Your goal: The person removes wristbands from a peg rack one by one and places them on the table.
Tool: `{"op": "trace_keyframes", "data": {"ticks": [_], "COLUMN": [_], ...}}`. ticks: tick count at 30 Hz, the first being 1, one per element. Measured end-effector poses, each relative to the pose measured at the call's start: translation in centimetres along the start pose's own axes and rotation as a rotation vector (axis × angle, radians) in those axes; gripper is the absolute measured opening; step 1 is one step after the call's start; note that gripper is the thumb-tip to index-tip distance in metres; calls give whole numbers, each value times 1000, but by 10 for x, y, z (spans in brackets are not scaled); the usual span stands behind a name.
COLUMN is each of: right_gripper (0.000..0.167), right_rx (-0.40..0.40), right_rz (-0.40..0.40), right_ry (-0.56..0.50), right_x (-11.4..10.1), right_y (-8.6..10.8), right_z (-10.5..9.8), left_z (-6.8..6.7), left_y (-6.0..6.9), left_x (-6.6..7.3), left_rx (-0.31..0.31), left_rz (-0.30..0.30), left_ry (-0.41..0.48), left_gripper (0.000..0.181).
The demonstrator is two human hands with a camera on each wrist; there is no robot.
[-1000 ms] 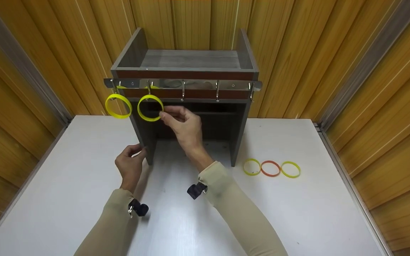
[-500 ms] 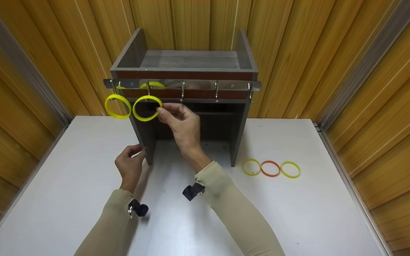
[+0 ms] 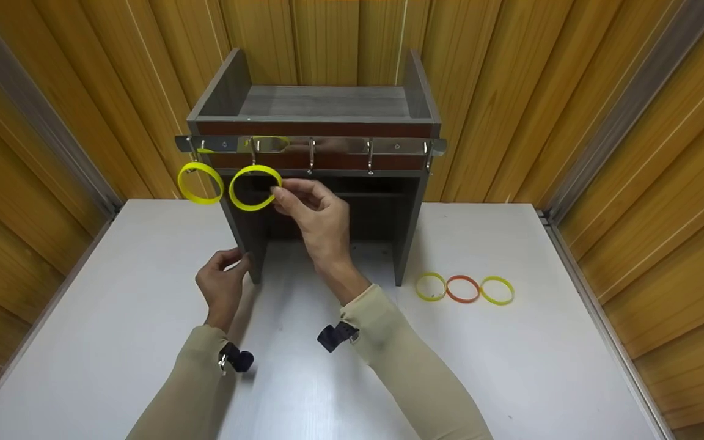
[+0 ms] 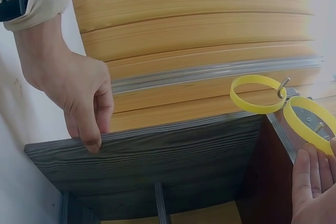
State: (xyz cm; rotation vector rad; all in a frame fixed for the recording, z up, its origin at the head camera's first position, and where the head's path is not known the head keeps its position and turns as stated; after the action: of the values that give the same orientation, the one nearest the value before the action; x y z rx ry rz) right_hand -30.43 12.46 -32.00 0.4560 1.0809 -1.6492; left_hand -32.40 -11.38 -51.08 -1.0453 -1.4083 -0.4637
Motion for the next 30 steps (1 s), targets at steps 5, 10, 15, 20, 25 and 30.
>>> {"op": "trace_keyframes", "data": {"ticks": [5,10,15,20,25,30], "right_gripper": [15,15,16,15,17,21], "right_rx": [-3,3,13,34,70,99], "right_rz": [-8,2,18,36,54,69], "right_ry": [28,50,61,91,127,159], "right_x": [-5,-8,-10,-11,-12,-13], "right_y": [7,15,23,31,39,47], "right_z": [-8,-19,-32,-48,-67,-85], "left_z": [-1,-1,0,0,0,0], "left_y": [0,-1,-1,-1,-1,-1], "left_x": [5,5,4,3,2,3], "left_rx": [12,14,5,0,6,7], "left_rz": [58,66,44,34,36,40], "left_ry": [-14,-28,-34,-37,-29,-8], "left_gripper": [17,17,17,16,17,16]}}
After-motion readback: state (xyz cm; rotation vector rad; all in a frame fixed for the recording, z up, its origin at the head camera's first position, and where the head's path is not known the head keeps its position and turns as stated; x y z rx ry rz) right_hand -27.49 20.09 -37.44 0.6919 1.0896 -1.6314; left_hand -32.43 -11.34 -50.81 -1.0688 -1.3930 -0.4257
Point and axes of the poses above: each hand's wrist, its own y-axis away from the middle knuckle, its own z-axis out of the palm, x = y × z, the point moved 8 cm from there along -y, towards the middle knuckle, and after that the axes turned 13 degrees about -y, right-handed, at the moved point
